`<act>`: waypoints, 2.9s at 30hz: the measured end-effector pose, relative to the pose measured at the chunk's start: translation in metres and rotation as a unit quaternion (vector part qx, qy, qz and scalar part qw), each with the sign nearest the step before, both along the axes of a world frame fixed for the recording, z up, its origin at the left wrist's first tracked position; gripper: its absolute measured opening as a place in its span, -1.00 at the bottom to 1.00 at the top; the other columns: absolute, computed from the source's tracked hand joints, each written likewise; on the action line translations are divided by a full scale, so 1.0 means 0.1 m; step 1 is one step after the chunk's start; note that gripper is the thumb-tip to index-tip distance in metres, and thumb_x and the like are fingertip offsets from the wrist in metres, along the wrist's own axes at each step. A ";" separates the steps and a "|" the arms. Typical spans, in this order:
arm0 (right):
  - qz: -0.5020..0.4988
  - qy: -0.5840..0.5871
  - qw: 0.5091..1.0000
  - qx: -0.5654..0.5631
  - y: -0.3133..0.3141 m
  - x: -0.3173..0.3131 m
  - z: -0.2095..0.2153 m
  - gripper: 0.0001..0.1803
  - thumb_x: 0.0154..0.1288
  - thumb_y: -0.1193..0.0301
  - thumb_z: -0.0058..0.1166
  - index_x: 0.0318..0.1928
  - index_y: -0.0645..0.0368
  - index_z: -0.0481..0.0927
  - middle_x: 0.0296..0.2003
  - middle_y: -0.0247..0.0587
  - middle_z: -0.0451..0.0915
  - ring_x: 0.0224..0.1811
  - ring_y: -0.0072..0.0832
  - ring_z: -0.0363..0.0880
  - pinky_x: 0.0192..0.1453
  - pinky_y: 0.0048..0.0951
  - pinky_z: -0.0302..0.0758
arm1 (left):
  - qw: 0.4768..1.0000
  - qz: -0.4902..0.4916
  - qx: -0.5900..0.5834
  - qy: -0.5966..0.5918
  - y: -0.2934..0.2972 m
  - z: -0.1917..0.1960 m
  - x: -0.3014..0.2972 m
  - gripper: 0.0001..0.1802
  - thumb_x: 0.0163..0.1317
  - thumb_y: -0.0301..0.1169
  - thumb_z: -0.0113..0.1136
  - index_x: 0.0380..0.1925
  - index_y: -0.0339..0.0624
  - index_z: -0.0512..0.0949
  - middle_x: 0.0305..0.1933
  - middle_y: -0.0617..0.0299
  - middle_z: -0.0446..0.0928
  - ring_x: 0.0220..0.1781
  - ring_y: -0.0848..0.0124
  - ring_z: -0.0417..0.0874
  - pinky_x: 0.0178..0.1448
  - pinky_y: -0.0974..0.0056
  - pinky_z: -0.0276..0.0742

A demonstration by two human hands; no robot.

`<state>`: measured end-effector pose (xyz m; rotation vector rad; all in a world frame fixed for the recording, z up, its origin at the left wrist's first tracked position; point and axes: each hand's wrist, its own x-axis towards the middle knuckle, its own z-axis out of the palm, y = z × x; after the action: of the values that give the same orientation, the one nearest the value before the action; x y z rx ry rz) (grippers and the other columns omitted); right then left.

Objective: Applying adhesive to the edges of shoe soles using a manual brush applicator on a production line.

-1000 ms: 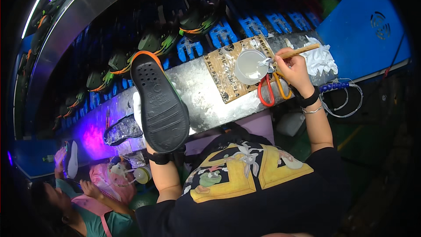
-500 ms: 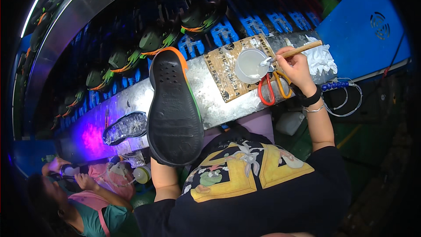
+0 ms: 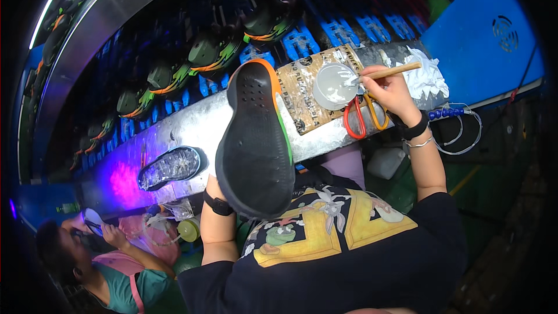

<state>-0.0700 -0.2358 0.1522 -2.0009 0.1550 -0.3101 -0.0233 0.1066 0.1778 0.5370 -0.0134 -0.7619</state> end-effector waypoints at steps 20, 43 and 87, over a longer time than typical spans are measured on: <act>0.085 -0.103 0.990 0.055 0.51 0.16 0.59 -0.88 0.11 0.55 0.09 -0.29 0.23 0.53 -0.49 -0.46 0.45 -0.52 -0.81 0.30 -0.49 -0.75 0.22 | 0.969 -0.060 0.208 -0.122 -0.31 0.45 -0.10 -0.56 0.17 -0.26 0.06 -0.01 -0.31 0.42 -0.04 0.05 0.48 -0.11 0.29 0.53 0.00 0.22 0.47; 0.092 -0.155 0.983 -0.047 0.69 0.27 0.67 -0.89 0.05 0.58 0.09 -0.34 0.25 0.54 -0.49 -0.33 0.48 -0.56 -0.72 0.33 -0.53 -0.67 0.23 | 0.939 -0.018 0.301 -0.168 -0.31 0.56 -0.02 -0.64 0.16 -0.39 0.12 -0.04 -0.28 0.46 -0.07 0.16 0.52 -0.14 0.43 0.54 -0.05 0.32 0.48; 0.210 -0.161 0.963 -0.051 0.91 -0.17 0.91 -0.93 -0.03 0.60 0.09 -0.45 0.24 0.53 -0.59 -0.29 0.46 -0.67 -0.58 0.38 -0.61 -0.60 0.29 | 0.939 -0.082 0.262 -0.207 -0.34 0.50 0.32 -0.25 0.20 -0.21 0.08 0.31 -0.11 -0.02 0.08 0.24 0.33 -0.01 0.51 0.44 -0.01 0.37 0.44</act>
<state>-0.0872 -0.1445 0.2435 -1.9953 -0.4945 -0.3668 0.0090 0.0721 0.2278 1.2130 -0.2535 -0.8042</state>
